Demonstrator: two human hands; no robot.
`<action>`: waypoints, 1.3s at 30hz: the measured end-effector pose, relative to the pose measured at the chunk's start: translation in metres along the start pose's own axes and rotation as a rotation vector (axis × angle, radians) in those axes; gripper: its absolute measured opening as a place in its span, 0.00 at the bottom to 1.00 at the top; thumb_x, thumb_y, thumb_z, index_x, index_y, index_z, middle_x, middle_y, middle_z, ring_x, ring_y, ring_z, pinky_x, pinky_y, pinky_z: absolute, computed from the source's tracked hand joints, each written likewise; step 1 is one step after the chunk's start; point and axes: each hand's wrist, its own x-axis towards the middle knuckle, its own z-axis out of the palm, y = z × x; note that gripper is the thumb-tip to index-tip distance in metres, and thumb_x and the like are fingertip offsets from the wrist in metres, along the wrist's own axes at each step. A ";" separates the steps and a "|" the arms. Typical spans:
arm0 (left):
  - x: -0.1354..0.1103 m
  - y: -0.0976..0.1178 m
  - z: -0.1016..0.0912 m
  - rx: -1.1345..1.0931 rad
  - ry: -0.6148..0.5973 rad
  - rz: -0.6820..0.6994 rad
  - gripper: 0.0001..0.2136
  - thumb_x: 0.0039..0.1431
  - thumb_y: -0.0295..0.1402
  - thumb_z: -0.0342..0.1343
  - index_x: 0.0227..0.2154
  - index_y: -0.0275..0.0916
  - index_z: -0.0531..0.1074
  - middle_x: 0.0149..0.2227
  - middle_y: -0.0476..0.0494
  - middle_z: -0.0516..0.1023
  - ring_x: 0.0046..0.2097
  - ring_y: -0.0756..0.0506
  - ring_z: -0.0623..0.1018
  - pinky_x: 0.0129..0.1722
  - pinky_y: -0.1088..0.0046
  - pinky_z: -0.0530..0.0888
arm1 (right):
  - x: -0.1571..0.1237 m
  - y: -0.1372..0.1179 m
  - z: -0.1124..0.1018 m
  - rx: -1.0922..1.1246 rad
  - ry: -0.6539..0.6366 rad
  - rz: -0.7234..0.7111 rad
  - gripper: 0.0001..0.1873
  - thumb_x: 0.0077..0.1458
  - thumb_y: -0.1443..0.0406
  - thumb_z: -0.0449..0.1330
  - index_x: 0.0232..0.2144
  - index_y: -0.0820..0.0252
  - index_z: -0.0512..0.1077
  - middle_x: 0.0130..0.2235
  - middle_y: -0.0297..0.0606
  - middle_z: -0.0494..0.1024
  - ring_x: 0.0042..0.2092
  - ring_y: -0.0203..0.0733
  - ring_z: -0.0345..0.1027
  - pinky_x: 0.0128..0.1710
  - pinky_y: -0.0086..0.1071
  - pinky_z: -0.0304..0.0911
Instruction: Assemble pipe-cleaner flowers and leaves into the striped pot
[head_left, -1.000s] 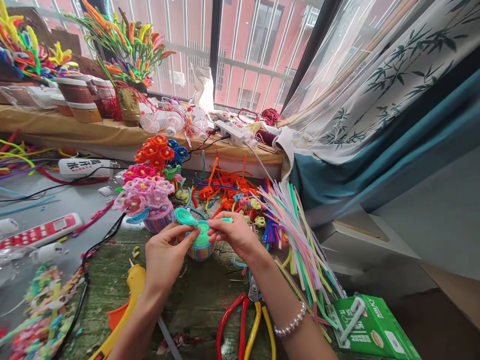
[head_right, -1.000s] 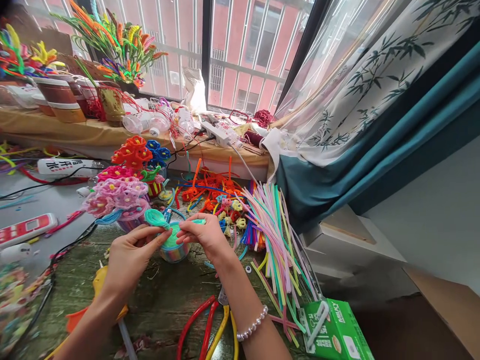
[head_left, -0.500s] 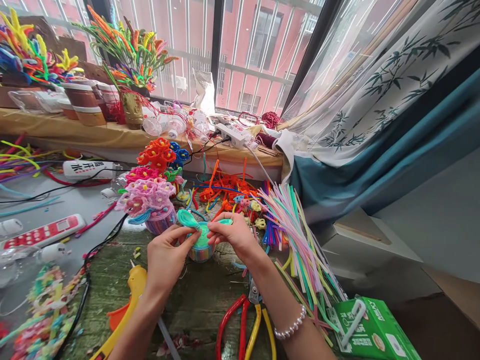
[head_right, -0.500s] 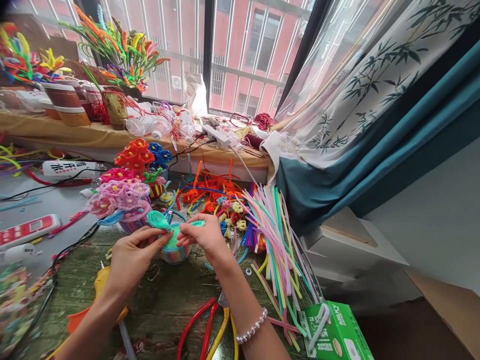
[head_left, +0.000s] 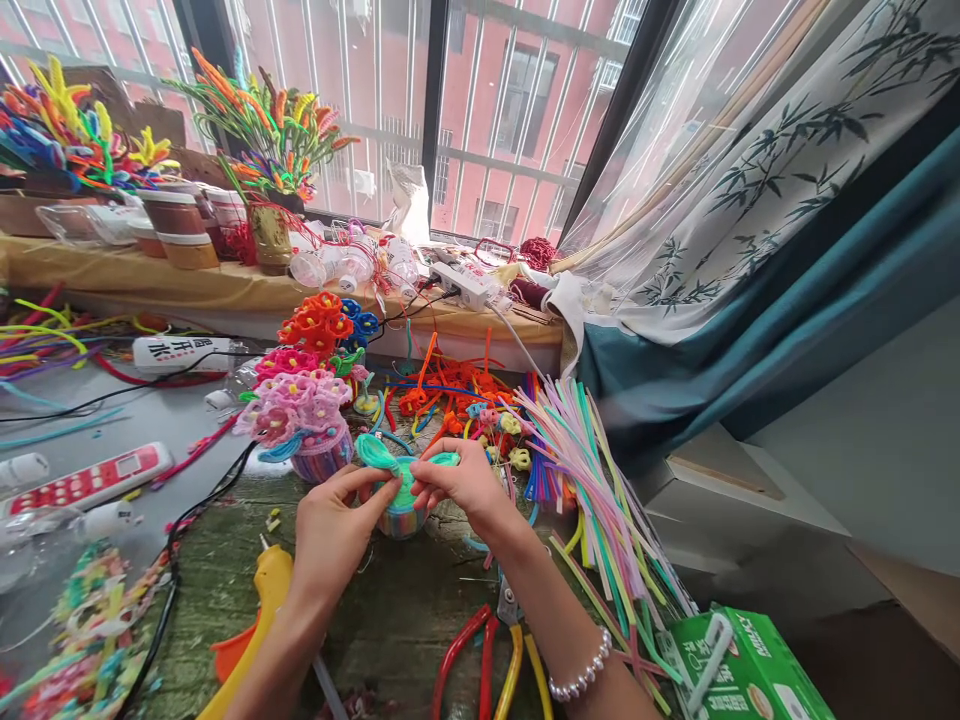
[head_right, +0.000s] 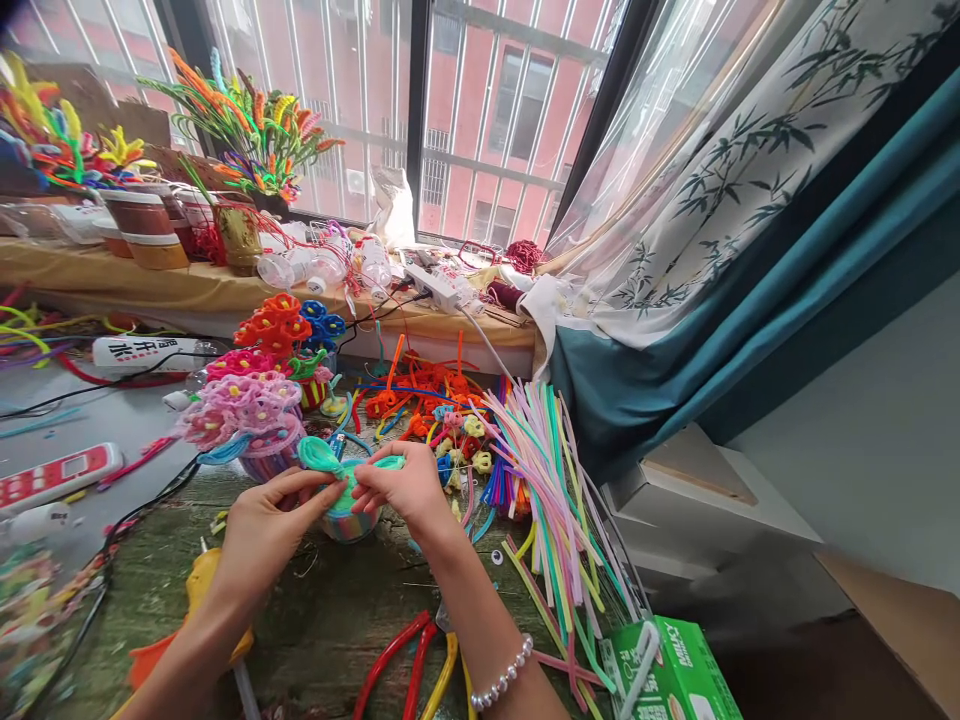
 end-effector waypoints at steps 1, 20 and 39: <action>0.000 0.000 0.000 0.008 -0.003 -0.004 0.16 0.42 0.51 0.63 0.23 0.41 0.81 0.21 0.50 0.71 0.26 0.49 0.66 0.27 0.72 0.61 | 0.001 0.001 0.000 -0.025 0.009 -0.006 0.23 0.34 0.51 0.74 0.23 0.60 0.70 0.16 0.32 0.75 0.17 0.37 0.69 0.16 0.26 0.60; -0.002 0.007 -0.002 0.062 -0.017 -0.028 0.19 0.40 0.54 0.61 0.23 0.42 0.81 0.21 0.50 0.70 0.26 0.47 0.67 0.28 0.71 0.60 | 0.000 -0.008 -0.017 -0.205 -0.122 -0.129 0.11 0.49 0.67 0.67 0.38 0.60 0.75 0.22 0.28 0.75 0.23 0.36 0.72 0.26 0.27 0.66; -0.003 0.005 -0.001 0.083 0.016 0.019 0.20 0.45 0.54 0.59 0.23 0.41 0.81 0.21 0.49 0.73 0.26 0.47 0.68 0.25 0.72 0.61 | -0.001 -0.009 -0.010 -0.676 0.102 -0.264 0.07 0.50 0.63 0.70 0.32 0.59 0.81 0.25 0.32 0.77 0.27 0.36 0.68 0.27 0.27 0.58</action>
